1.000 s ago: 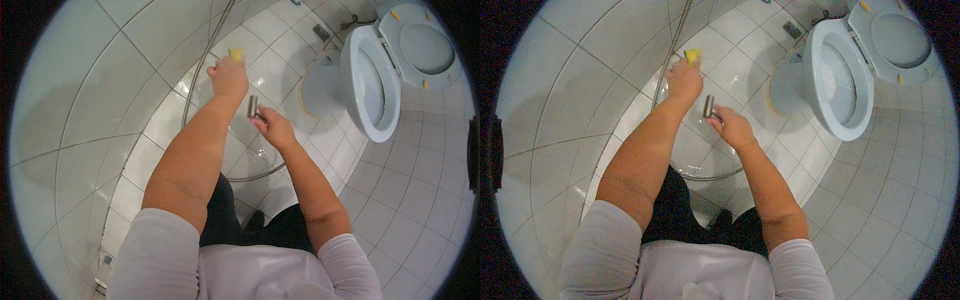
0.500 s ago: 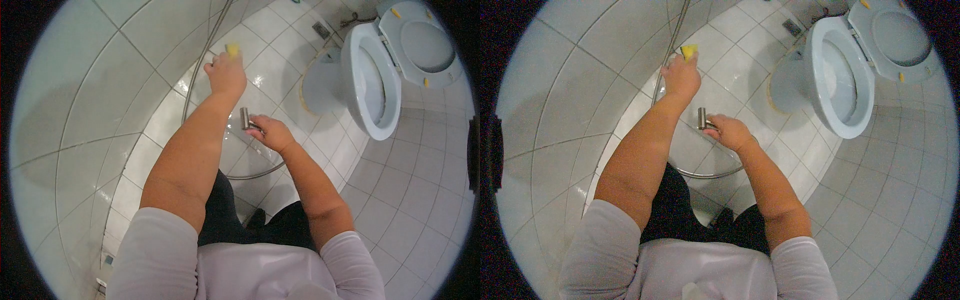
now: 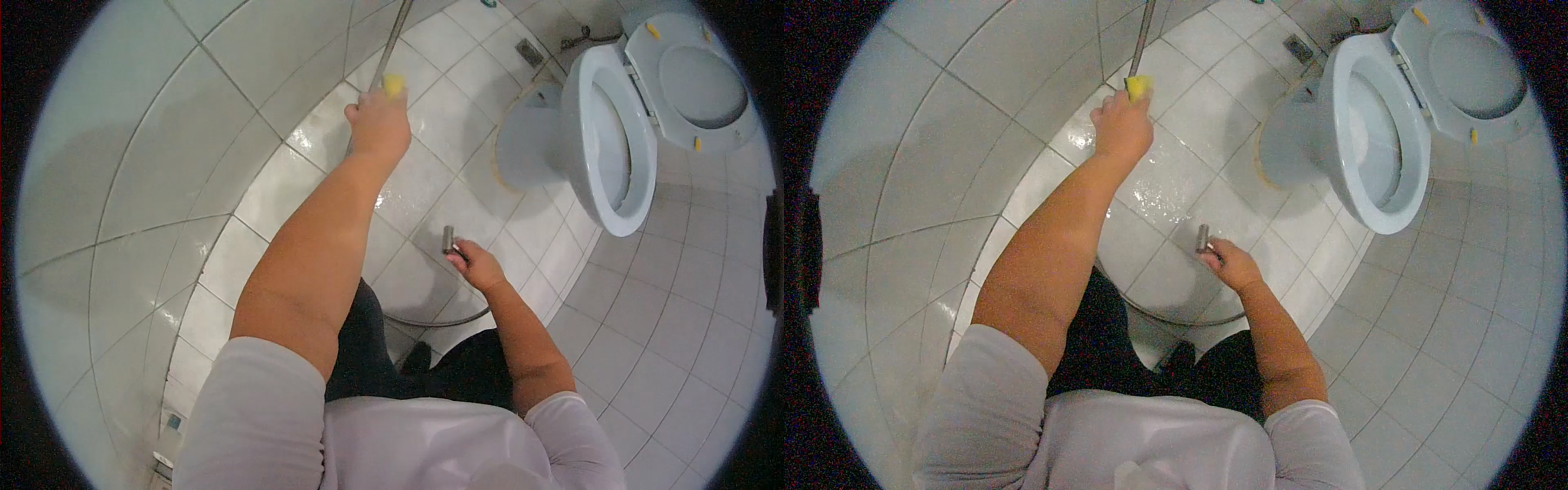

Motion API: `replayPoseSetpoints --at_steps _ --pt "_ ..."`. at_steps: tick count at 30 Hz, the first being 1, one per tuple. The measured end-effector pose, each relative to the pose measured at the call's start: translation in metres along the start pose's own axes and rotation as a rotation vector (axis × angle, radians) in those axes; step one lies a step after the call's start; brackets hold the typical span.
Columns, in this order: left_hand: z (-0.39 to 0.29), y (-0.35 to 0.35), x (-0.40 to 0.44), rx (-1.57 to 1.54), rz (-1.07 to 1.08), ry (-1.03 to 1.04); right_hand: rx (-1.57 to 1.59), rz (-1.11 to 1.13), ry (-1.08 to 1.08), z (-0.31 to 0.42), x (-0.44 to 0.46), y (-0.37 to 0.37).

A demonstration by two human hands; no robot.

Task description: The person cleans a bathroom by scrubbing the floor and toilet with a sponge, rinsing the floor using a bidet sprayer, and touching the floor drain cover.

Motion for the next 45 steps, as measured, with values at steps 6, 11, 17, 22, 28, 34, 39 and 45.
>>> replayPoseSetpoints --at_steps 6,11,17,22,28,34,39,45 --pt "-0.004 0.005 -0.002 -0.01 0.054 0.001 0.056 -0.113 0.103 0.004 0.013 -0.016" --pt "-0.005 0.009 -0.003 0.045 0.054 0.049 0.091 -0.182 0.077 0.012 0.037 -0.03" --pt "-0.003 0.005 -0.002 0.043 0.041 0.049 0.038 -0.203 0.034 0.014 0.058 -0.04" --pt "-0.002 0.005 -0.003 0.075 0.031 0.044 0.185 -0.24 0.126 0.031 0.064 -0.048" --pt "-0.003 0.003 -0.002 0.07 0.042 0.021 0.171 -0.155 -0.062 0.057 0.073 -0.034" --pt "0.001 0.002 -0.002 0.036 0.022 0.003 0.102 -0.203 -0.068 0.066 0.088 -0.045" --pt "0.002 0.0 -0.003 0.009 0.008 0.002 0.221 -0.252 0.076 0.037 0.09 -0.042" --pt "0.002 0.0 0.0 -0.006 0.038 -0.016 0.157 -0.301 0.089 0.012 0.072 -0.055"
Point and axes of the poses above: each hand's wrist, its own x-axis towards the middle knuckle, its own y-axis out of the palm, z = x × y, the point moved 5 cm from there along x, towards the middle knuckle, and after that the axes turned 11 degrees about -z, right-handed, at the moved point
